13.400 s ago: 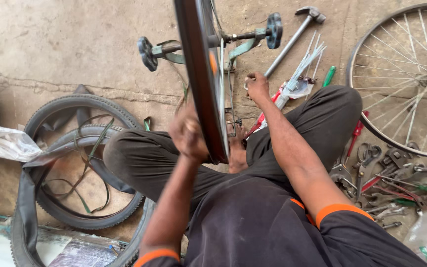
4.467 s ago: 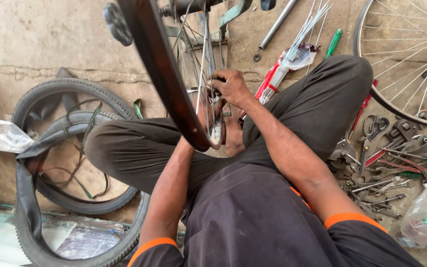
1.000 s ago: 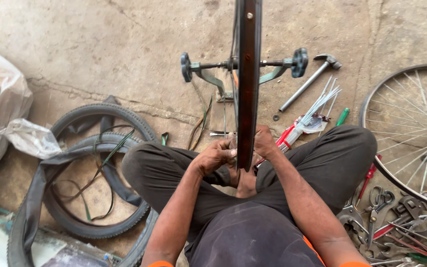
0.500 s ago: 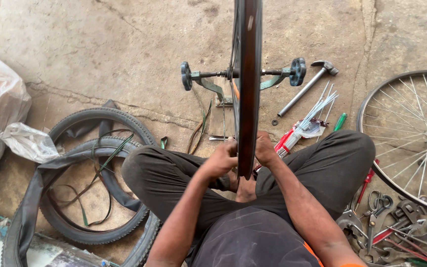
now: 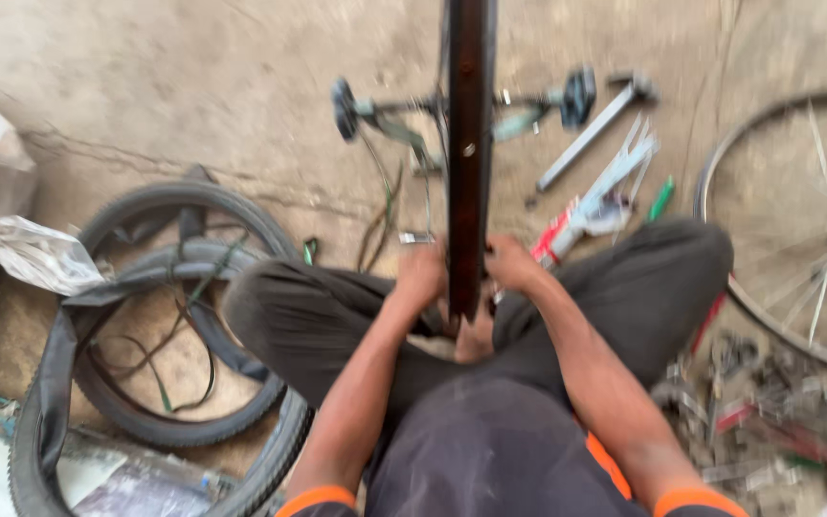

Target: The person is sitting on the floor and working on a bicycle wheel mounted on a truing stand. They are using a spoke wrench to adjust the tension of the spokes and rotating the wheel to check for alignment.

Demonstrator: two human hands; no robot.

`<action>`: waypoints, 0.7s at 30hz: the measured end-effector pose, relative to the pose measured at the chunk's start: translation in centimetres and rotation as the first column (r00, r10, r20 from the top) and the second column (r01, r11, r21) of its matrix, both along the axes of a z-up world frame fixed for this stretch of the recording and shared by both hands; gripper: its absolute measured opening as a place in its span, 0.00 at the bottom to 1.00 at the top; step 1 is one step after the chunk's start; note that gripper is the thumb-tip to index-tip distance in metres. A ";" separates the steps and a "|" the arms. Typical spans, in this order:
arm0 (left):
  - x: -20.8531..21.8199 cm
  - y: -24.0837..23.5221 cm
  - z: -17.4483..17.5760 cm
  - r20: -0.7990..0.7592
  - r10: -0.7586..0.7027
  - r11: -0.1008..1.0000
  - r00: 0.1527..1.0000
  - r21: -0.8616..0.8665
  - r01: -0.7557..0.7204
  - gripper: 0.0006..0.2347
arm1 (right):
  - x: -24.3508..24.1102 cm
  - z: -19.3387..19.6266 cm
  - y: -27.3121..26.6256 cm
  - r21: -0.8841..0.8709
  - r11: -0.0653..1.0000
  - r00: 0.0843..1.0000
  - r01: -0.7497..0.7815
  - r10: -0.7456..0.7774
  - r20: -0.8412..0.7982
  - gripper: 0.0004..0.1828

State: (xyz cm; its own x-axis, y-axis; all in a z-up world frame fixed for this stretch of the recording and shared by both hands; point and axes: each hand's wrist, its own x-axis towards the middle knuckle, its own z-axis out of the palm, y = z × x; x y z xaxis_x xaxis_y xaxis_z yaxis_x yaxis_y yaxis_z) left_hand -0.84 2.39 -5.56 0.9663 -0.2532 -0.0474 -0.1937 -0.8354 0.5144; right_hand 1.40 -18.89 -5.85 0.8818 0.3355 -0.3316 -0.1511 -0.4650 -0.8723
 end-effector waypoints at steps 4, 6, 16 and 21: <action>-0.7 -0.1 -0.2 -0.031 0.027 0.958 0.999 -0.285 -0.034 0.05 | -0.6 -1.6 0.2 0.301 0.953 0.997 -0.018 0.038 -0.061 0.24; -0.7 0.5 2.1 0.030 -0.049 0.889 0.998 -0.454 0.058 0.08 | -1.3 0.1 0.9 0.214 0.977 0.995 -0.008 0.028 -0.091 0.21; 3.3 -2.5 2.9 -0.276 0.307 0.544 0.911 -0.734 -0.406 0.13 | -1.7 2.8 2.6 0.096 0.982 0.977 0.163 -0.147 -0.153 0.16; 4.1 -3.1 -0.7 -0.586 0.338 0.546 0.737 -0.516 -0.660 0.16 | -1.9 1.7 3.5 0.198 0.947 0.967 0.254 -0.256 -0.018 0.11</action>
